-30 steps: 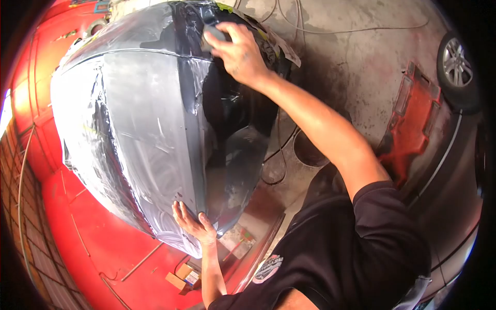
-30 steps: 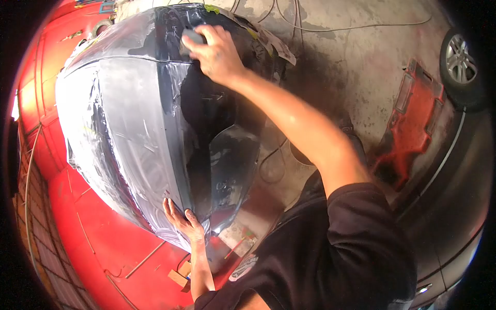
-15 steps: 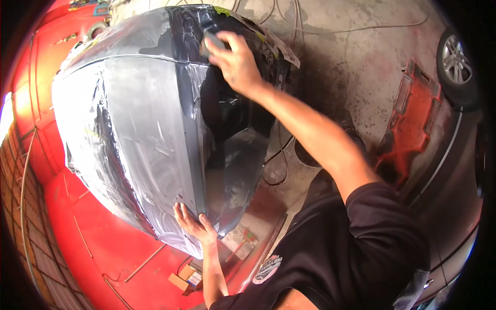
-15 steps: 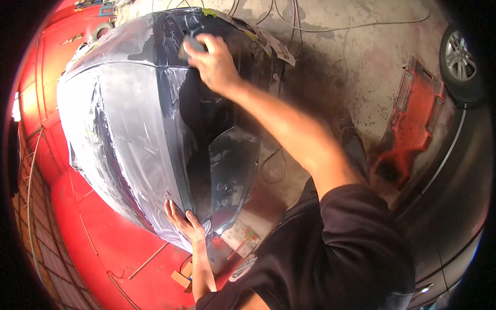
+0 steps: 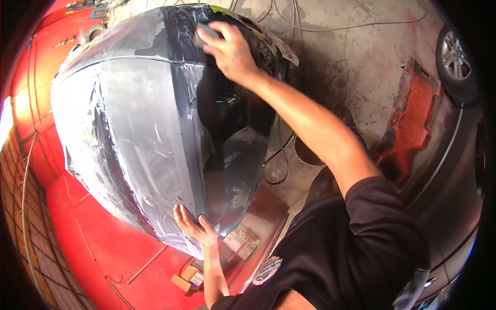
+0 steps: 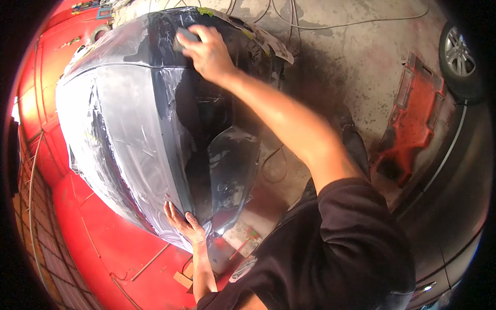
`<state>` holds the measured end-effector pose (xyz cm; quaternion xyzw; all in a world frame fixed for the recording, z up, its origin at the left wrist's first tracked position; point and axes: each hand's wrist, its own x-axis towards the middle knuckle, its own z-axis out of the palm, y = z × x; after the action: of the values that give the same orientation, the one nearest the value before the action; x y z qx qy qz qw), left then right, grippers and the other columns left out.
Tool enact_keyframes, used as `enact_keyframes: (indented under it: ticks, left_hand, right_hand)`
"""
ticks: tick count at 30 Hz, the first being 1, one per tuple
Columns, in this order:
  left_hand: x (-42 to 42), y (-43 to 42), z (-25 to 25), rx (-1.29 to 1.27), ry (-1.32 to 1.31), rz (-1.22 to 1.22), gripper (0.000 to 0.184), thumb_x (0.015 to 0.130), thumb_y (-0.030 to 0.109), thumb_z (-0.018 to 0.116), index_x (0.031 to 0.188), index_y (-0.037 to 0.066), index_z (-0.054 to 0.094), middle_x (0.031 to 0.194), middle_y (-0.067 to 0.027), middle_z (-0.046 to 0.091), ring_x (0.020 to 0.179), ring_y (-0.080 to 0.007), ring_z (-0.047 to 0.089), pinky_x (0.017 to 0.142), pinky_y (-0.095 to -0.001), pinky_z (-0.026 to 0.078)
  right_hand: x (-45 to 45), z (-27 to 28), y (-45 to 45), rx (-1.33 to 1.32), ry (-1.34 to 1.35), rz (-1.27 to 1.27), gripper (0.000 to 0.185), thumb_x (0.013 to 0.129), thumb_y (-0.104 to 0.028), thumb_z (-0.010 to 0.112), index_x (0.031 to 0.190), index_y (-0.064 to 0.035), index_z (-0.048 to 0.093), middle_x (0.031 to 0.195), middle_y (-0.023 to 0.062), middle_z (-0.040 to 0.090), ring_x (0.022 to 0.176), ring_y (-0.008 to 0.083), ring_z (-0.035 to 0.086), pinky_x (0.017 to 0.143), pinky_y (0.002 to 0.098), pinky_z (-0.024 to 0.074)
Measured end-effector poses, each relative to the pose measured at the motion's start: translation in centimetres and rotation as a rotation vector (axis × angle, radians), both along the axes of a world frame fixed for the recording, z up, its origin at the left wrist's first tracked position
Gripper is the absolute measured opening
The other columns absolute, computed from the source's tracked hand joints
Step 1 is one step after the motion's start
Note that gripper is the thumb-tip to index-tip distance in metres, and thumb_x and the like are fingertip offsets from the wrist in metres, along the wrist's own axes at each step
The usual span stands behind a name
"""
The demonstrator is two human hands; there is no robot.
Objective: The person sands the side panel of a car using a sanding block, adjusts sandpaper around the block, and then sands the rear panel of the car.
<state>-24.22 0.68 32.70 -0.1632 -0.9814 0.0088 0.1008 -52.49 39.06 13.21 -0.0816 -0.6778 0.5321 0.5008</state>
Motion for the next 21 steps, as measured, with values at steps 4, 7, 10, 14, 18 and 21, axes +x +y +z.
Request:
enact_keyframes:
  ticks: [4,7,10,14,18,21]
  left_hand:
    - [0.1,0.0,-0.3,0.062,0.012,0.016,0.07,0.11,0.049,0.05,0.157,-0.002,0.049,0.162,-0.0298,0.043,0.15,-0.0485,0.042,0.124,-0.0594,0.031]
    - [0.0,0.4,0.1,0.008,0.015,0.018,0.07,0.11,0.049,0.051,0.158,-0.002,0.048,0.163,-0.03,0.043,0.15,-0.0487,0.042,0.124,-0.0595,0.031]
    - [-0.1,0.3,0.0,0.008,0.012,0.013,0.07,0.11,0.048,0.051,0.158,-0.002,0.047,0.163,-0.0303,0.042,0.151,-0.0487,0.041,0.124,-0.0594,0.03]
    - [0.5,-0.1,0.0,0.009,0.009,0.014,0.07,0.11,0.048,0.05,0.158,-0.003,0.047,0.163,-0.0308,0.043,0.15,-0.0489,0.042,0.124,-0.0592,0.03]
    - [0.0,0.0,-0.2,0.003,0.023,0.001,0.07,0.11,0.047,0.05,0.158,-0.004,0.047,0.162,-0.0309,0.043,0.15,-0.0492,0.042,0.124,-0.0592,0.031]
    - [0.2,0.5,0.0,0.004,0.011,0.016,0.07,0.11,0.047,0.05,0.158,-0.004,0.047,0.162,-0.0309,0.043,0.151,-0.0493,0.041,0.124,-0.0593,0.031]
  right_hand:
    - [-0.1,0.8,0.2,-0.016,-0.011,0.032,0.043,0.086,-0.011,0.084,0.128,-0.0161,0.079,0.125,0.0137,0.068,0.109,0.0359,0.063,0.095,0.0463,0.0506]
    - [4.0,1.2,-2.1,-0.116,0.012,0.122,0.038,0.084,-0.009,0.085,0.121,-0.0143,0.083,0.129,0.0136,0.068,0.114,0.0355,0.063,0.098,0.0453,0.0511]
    - [0.8,1.9,0.8,0.088,0.037,0.074,0.038,0.087,-0.013,0.082,0.125,-0.0147,0.08,0.128,0.0134,0.069,0.115,0.0362,0.063,0.097,0.0465,0.0494]
    - [0.6,2.4,0.8,0.078,0.015,0.077,0.039,0.088,-0.016,0.082,0.127,-0.0149,0.08,0.129,0.0135,0.069,0.116,0.0356,0.063,0.1,0.0466,0.0496]
    - [2.3,2.2,-0.6,0.025,0.043,0.102,0.039,0.088,-0.017,0.082,0.128,-0.0162,0.08,0.127,0.012,0.07,0.117,0.034,0.062,0.101,0.0447,0.0492]
    - [0.1,3.8,1.4,0.087,0.065,0.079,0.038,0.09,-0.014,0.08,0.128,-0.0162,0.079,0.127,0.0121,0.069,0.116,0.0339,0.062,0.099,0.0446,0.0486]
